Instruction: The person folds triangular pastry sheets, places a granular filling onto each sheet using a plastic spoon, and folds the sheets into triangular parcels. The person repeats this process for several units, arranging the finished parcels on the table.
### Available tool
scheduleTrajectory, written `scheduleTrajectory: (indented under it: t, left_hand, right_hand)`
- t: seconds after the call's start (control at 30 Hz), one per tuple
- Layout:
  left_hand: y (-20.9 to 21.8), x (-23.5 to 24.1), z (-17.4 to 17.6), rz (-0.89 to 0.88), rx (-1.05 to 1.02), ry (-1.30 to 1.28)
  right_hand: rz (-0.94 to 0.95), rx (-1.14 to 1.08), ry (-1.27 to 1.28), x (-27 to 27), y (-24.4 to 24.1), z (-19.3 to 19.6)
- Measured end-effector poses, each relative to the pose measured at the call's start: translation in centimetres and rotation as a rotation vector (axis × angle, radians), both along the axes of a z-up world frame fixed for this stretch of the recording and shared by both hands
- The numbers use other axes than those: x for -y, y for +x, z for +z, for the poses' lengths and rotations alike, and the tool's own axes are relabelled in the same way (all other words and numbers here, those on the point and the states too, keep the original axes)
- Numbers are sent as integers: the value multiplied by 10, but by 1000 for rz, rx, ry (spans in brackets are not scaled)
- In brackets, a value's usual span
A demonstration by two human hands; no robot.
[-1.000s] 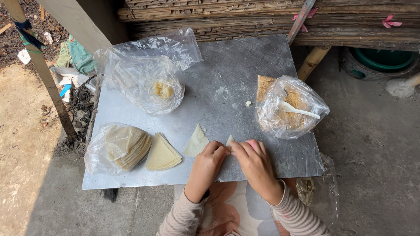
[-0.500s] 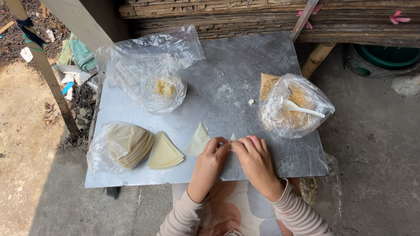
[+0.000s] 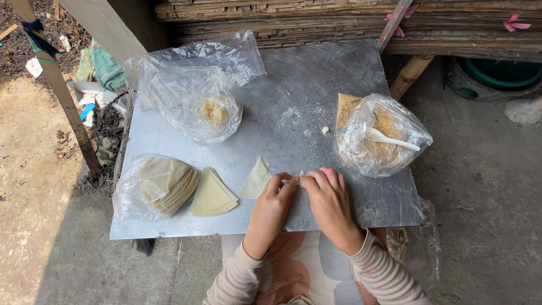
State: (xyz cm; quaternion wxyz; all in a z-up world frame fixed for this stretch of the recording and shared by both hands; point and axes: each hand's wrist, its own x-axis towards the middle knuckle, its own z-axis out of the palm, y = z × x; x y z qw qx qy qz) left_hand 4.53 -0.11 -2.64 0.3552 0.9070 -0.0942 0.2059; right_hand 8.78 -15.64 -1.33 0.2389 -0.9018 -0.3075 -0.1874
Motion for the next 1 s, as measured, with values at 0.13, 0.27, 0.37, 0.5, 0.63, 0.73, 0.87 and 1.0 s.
scheduleTrajectory:
  t: [0.13, 0.27, 0.37, 0.5, 0.63, 0.73, 0.87, 1.0]
  left_hand:
    - [1, 1, -1, -2, 4, 6]
    - [1, 0, -1, 7, 28, 25]
    - [1, 1, -2, 10, 2, 33]
    - [1, 0, -1, 6, 4, 21]
    - [0, 1, 0, 9, -6, 17]
    - [0, 0, 0, 9, -4, 22]
    - [0, 0, -1, 14, -20, 81]
    - [2, 3, -3, 40, 2, 176]
  right_hand:
    - [-9, -18, -10, -1, 3, -1]
    - [-1, 49, 46, 0, 3, 1]
    - [-11, 21, 22, -1, 4, 1]
    - [-56, 9, -34, -4, 8, 0]
    - [-35, 7, 39, -2, 5, -1]
    - [-38, -15, 66, -1, 5, -2]
    - [-68, 11, -28, -2, 7, -5]
    - [-86, 21, -97, -4, 7, -5]
